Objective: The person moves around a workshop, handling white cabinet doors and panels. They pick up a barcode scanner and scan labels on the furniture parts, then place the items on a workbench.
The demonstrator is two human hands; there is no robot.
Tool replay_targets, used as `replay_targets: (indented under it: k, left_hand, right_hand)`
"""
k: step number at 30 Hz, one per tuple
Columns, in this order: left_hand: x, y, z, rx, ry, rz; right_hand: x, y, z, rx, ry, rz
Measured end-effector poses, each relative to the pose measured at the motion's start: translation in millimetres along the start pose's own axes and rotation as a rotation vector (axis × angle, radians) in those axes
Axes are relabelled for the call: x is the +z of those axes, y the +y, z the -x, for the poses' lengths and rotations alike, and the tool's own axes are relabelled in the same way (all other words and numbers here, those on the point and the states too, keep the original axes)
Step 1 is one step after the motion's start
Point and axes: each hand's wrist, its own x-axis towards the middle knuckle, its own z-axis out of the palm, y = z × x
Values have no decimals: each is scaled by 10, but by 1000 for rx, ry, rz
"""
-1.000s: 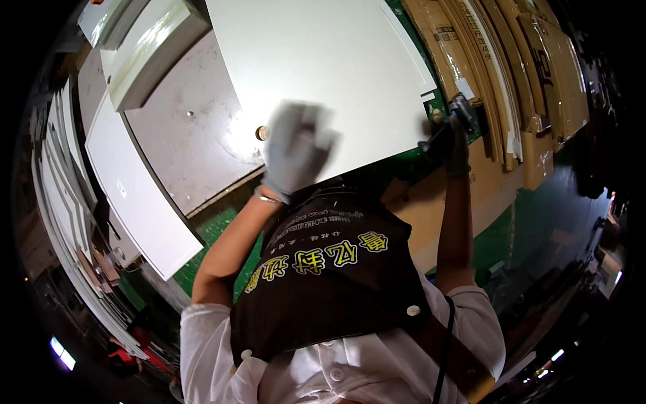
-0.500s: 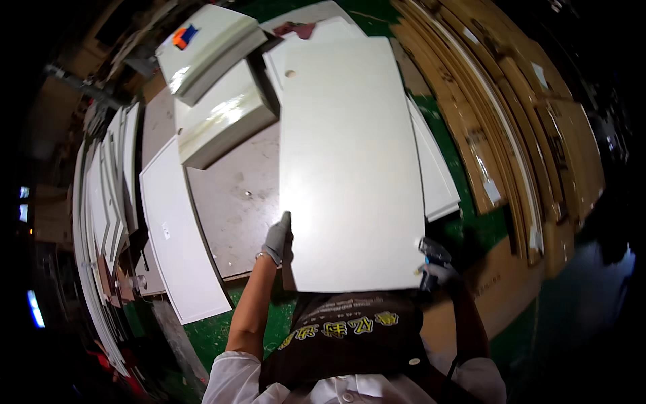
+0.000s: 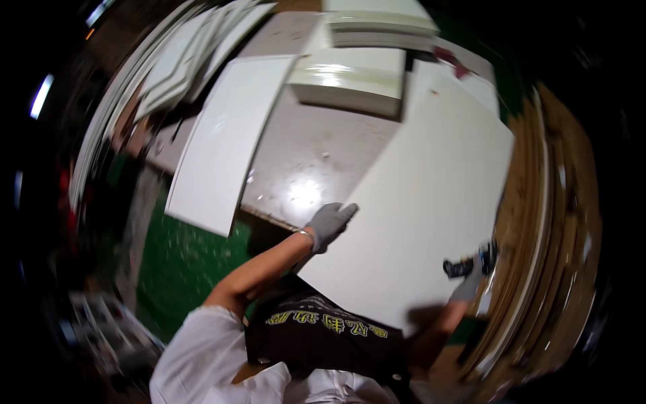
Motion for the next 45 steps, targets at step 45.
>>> replay_targets:
  k: [45]
  left_hand:
    - [-4232,-2049,208,-61,62,460]
  right_hand:
    - [4164,505,3354,-156,-480,678]
